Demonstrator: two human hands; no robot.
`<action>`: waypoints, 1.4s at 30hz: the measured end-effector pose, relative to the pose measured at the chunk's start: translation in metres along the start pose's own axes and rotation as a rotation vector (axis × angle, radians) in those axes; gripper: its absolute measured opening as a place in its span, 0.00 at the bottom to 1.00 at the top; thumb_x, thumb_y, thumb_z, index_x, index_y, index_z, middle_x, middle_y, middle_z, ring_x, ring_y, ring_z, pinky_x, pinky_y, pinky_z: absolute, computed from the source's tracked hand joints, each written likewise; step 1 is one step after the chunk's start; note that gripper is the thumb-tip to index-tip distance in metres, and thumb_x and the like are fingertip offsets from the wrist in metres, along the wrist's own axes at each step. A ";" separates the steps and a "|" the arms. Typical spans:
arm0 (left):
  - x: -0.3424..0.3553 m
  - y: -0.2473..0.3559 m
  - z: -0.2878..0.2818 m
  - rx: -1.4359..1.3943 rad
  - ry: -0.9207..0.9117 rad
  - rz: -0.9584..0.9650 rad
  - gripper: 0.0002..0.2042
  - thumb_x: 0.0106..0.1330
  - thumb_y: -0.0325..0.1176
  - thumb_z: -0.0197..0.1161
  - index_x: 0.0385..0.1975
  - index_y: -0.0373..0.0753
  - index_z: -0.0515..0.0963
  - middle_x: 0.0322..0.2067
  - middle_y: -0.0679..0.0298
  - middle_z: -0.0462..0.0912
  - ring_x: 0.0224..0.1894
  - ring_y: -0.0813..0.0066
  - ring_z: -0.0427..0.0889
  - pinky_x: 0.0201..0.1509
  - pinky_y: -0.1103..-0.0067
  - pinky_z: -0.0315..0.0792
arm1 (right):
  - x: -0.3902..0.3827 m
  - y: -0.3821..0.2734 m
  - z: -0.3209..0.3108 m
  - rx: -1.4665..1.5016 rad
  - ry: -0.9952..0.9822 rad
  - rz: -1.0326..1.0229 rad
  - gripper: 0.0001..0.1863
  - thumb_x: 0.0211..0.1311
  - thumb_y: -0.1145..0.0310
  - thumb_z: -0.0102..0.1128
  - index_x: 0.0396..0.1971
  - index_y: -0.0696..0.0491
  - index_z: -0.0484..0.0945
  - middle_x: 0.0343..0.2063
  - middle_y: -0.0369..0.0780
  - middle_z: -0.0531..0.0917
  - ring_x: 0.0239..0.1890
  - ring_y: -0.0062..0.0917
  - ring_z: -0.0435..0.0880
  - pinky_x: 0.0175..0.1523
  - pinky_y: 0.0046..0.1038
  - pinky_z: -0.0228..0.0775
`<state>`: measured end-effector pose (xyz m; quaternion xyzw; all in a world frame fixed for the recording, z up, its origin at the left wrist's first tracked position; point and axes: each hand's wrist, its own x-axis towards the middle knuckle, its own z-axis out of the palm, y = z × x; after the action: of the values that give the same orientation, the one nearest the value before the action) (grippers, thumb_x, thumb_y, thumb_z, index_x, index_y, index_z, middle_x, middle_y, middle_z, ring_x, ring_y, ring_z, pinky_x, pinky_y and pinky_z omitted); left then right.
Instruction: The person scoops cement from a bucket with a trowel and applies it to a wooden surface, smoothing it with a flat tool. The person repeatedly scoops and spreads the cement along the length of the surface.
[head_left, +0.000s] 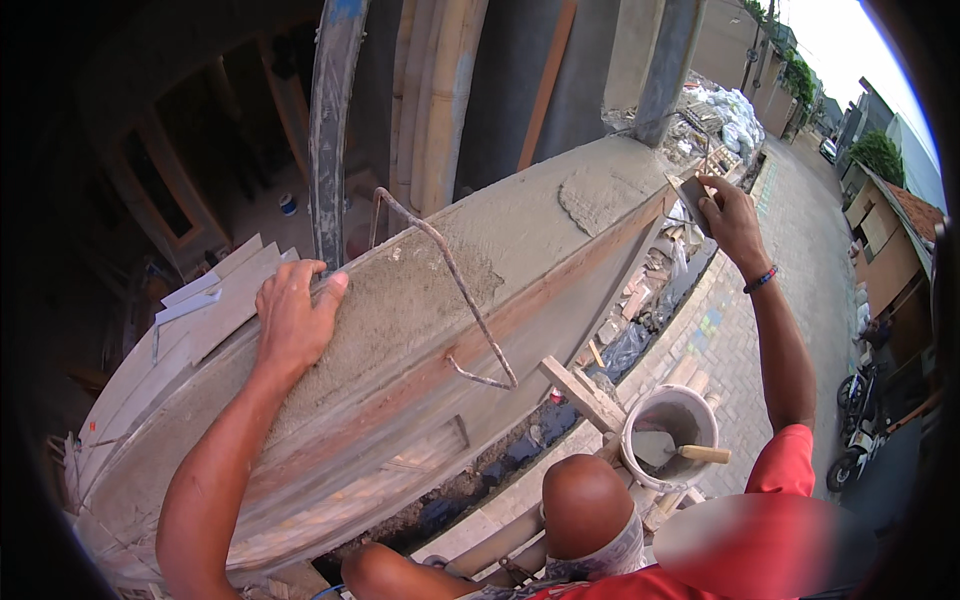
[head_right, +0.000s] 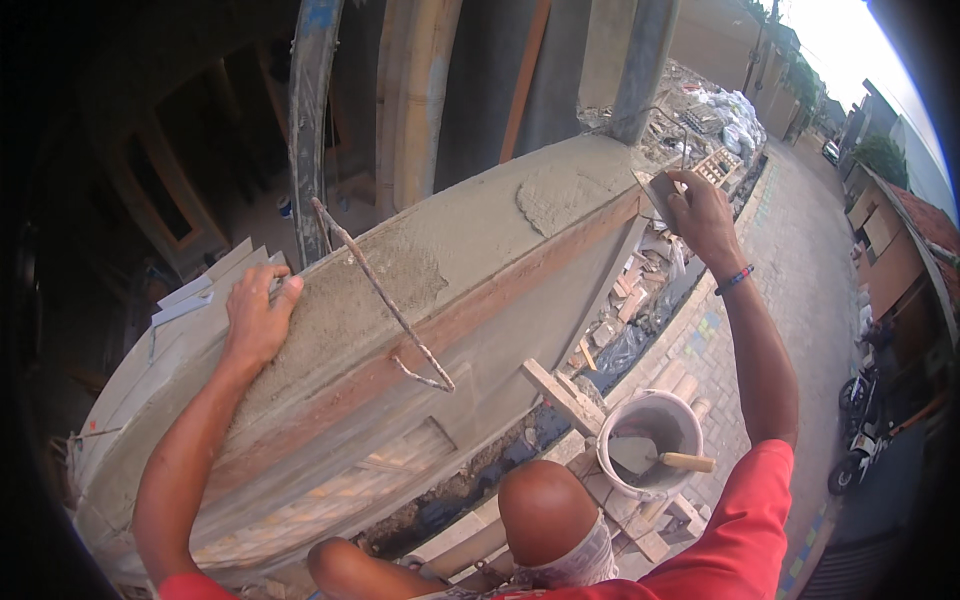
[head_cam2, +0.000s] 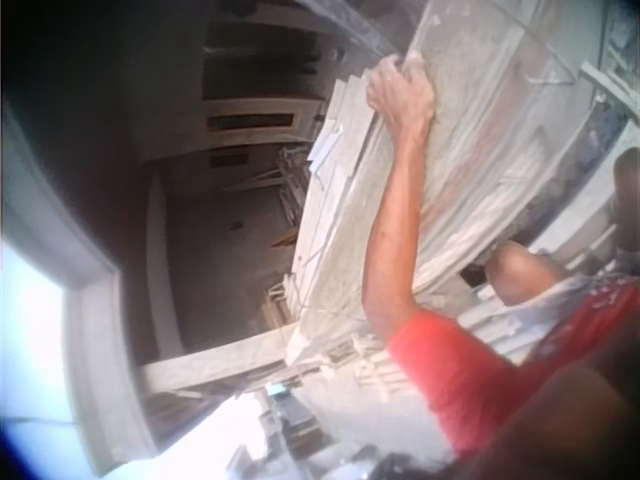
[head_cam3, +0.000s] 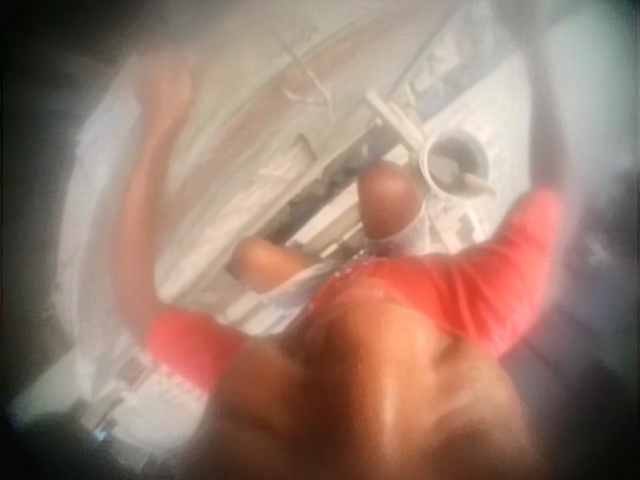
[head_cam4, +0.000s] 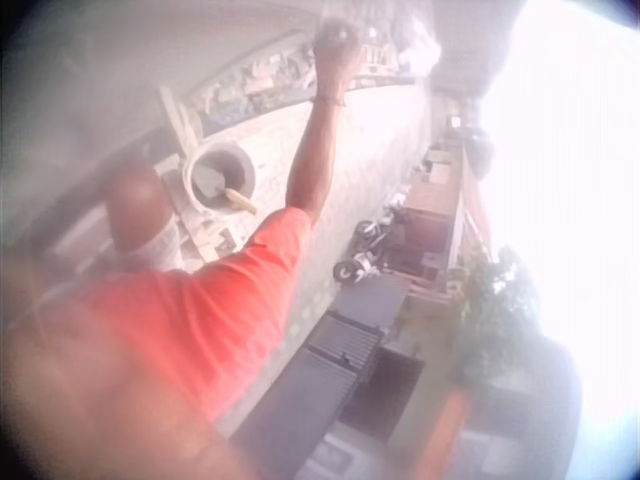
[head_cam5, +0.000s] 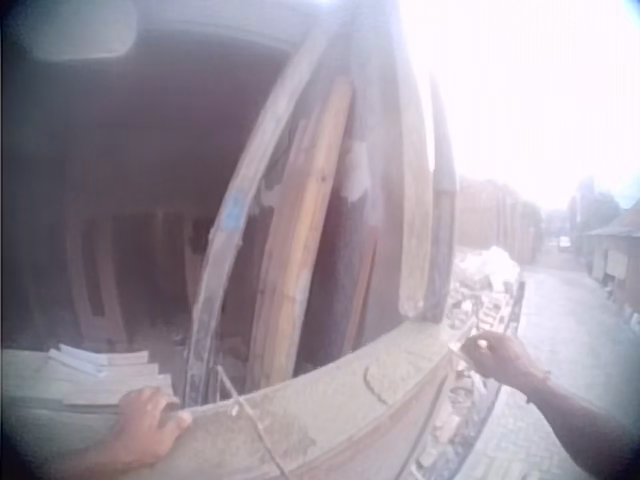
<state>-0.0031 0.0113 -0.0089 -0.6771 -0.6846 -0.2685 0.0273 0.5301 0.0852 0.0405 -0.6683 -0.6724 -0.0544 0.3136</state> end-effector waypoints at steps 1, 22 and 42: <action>0.000 -0.002 0.000 0.008 -0.013 -0.014 0.23 0.69 0.50 0.58 0.51 0.36 0.77 0.51 0.51 0.76 0.58 0.52 0.69 0.66 0.62 0.56 | 0.004 -0.007 0.003 0.062 0.014 0.003 0.20 0.57 0.70 0.60 0.51 0.56 0.80 0.32 0.50 0.86 0.35 0.37 0.86 0.46 0.36 0.75; -0.005 -0.003 0.003 -0.083 0.164 0.141 0.23 0.67 0.49 0.61 0.52 0.35 0.76 0.51 0.53 0.75 0.58 0.54 0.68 0.66 0.62 0.56 | -0.071 -0.195 0.061 0.234 -0.297 -0.547 0.19 0.59 0.73 0.56 0.51 0.62 0.79 0.38 0.55 0.84 0.39 0.51 0.83 0.50 0.42 0.73; 0.003 0.113 -0.047 -0.261 0.095 0.488 0.16 0.68 0.43 0.60 0.29 0.34 0.79 0.41 0.52 0.81 0.53 0.56 0.73 0.59 0.62 0.65 | 0.062 -0.030 0.098 0.242 0.056 -0.169 0.17 0.60 0.70 0.60 0.48 0.59 0.82 0.30 0.47 0.86 0.30 0.28 0.84 0.39 0.30 0.75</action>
<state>0.0880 -0.0122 0.0697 -0.8062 -0.4590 -0.3716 0.0358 0.4735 0.1840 0.0029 -0.5647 -0.7189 -0.0179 0.4048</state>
